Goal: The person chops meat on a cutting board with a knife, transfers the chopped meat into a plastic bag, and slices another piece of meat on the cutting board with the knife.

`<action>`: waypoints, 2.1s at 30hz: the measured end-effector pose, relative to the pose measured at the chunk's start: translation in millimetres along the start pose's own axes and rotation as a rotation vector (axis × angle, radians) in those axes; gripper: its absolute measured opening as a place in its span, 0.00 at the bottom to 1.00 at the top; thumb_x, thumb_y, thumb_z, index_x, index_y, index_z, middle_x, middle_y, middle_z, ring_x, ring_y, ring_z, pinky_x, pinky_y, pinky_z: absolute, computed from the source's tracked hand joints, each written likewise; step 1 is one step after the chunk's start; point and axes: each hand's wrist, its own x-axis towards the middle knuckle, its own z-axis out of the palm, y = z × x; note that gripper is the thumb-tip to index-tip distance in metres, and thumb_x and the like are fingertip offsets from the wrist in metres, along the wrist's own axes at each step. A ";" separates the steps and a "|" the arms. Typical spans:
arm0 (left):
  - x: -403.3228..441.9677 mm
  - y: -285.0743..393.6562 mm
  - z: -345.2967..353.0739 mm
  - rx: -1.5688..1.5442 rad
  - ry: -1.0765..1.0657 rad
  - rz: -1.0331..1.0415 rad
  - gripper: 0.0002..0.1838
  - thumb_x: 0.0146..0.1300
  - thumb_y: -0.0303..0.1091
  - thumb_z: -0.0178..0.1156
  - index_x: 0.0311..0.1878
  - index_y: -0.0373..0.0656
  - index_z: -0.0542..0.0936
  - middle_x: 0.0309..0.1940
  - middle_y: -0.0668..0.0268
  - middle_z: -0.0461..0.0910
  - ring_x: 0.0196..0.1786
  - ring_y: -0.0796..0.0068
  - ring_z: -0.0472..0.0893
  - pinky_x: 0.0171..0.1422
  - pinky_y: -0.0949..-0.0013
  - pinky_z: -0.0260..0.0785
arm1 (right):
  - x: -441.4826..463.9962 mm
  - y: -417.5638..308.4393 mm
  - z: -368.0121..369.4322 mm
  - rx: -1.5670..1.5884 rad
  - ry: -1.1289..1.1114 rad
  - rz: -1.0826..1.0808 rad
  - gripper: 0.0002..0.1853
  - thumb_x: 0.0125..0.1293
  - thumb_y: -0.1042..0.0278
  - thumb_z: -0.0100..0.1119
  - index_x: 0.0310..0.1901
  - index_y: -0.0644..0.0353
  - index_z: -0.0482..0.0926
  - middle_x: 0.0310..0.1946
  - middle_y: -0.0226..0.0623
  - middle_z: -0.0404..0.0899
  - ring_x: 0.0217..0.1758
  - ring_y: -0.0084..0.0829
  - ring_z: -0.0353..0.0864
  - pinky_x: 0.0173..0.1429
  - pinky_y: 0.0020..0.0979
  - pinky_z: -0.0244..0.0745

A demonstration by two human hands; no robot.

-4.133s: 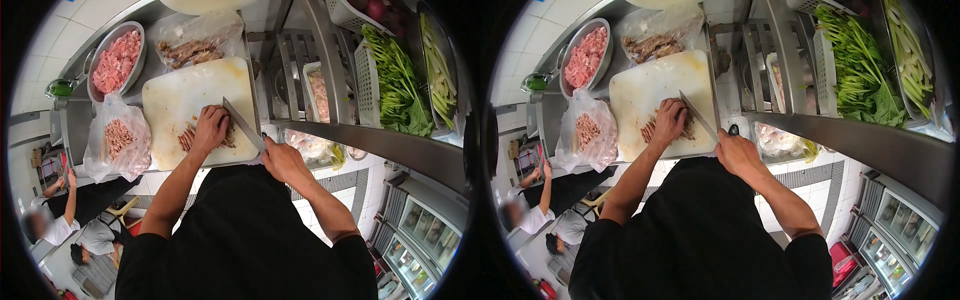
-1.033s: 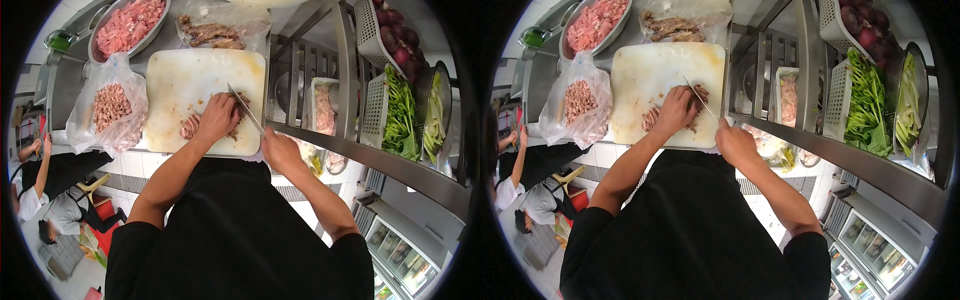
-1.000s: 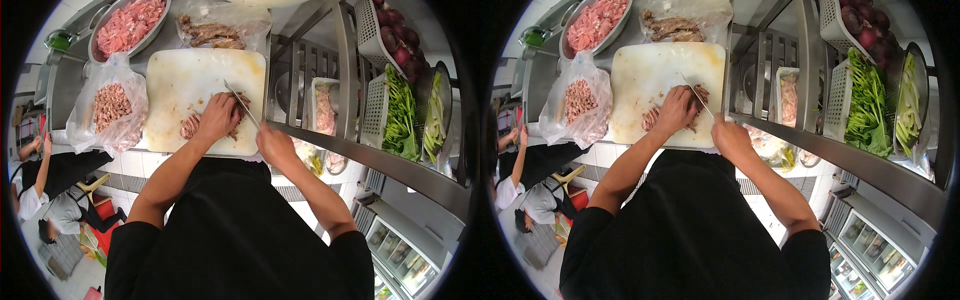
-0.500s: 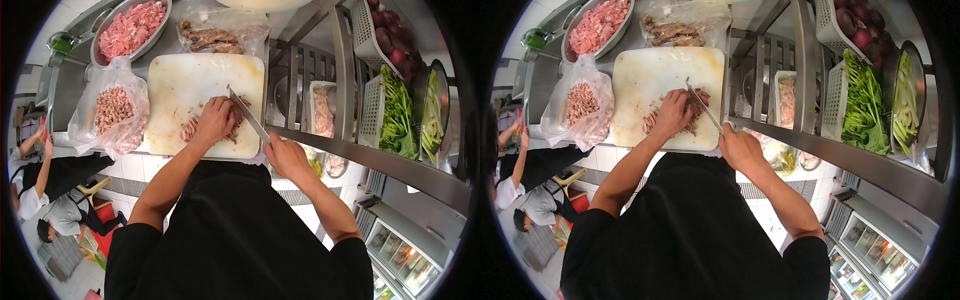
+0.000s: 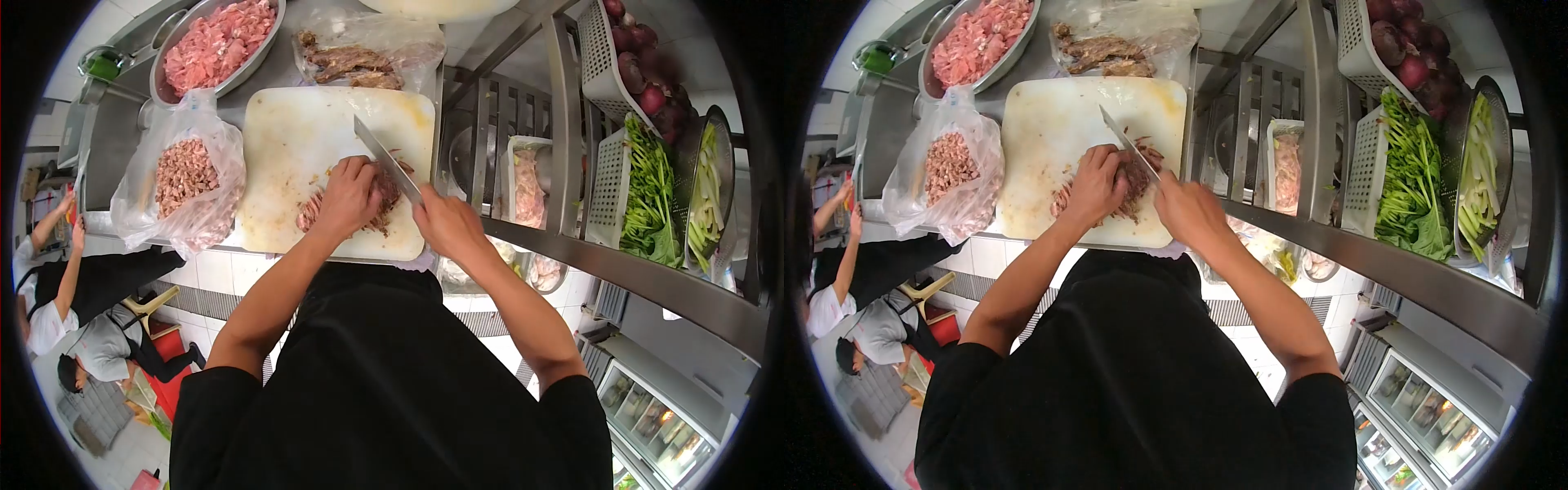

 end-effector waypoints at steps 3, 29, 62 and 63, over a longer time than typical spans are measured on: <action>-4.7 -2.9 2.1 0.047 -0.020 -0.023 0.15 0.58 0.27 0.65 0.50 0.36 0.79 0.51 0.54 0.78 0.57 0.50 0.77 0.64 0.53 0.72 | -38.2 8.4 -11.3 -0.038 -0.120 -0.014 0.12 0.75 0.63 0.52 0.49 0.64 0.74 0.28 0.58 0.84 0.35 0.61 0.86 0.43 0.60 0.80; -12.6 -7.3 10.5 -0.022 -0.109 -0.154 0.17 0.59 0.24 0.62 0.52 0.34 0.77 0.53 0.49 0.76 0.57 0.45 0.76 0.65 0.50 0.72 | 36.6 3.6 58.0 -0.048 -0.060 -0.008 0.11 0.73 0.66 0.52 0.46 0.67 0.74 0.28 0.60 0.84 0.34 0.63 0.87 0.43 0.59 0.81; -21.6 -5.4 6.3 0.008 0.007 -0.132 0.13 0.62 0.30 0.63 0.48 0.36 0.78 0.49 0.51 0.78 0.55 0.47 0.78 0.62 0.50 0.73 | -10.2 13.7 43.8 -0.051 -0.190 0.000 0.11 0.76 0.63 0.53 0.46 0.64 0.72 0.27 0.57 0.83 0.34 0.64 0.84 0.41 0.61 0.78; -21.9 -4.7 6.6 0.010 0.007 -0.134 0.13 0.62 0.30 0.63 0.48 0.36 0.78 0.49 0.51 0.78 0.55 0.47 0.78 0.62 0.50 0.73 | 5.4 12.2 56.8 -0.022 -0.132 -0.023 0.11 0.75 0.63 0.53 0.46 0.64 0.72 0.26 0.57 0.83 0.34 0.64 0.84 0.40 0.61 0.78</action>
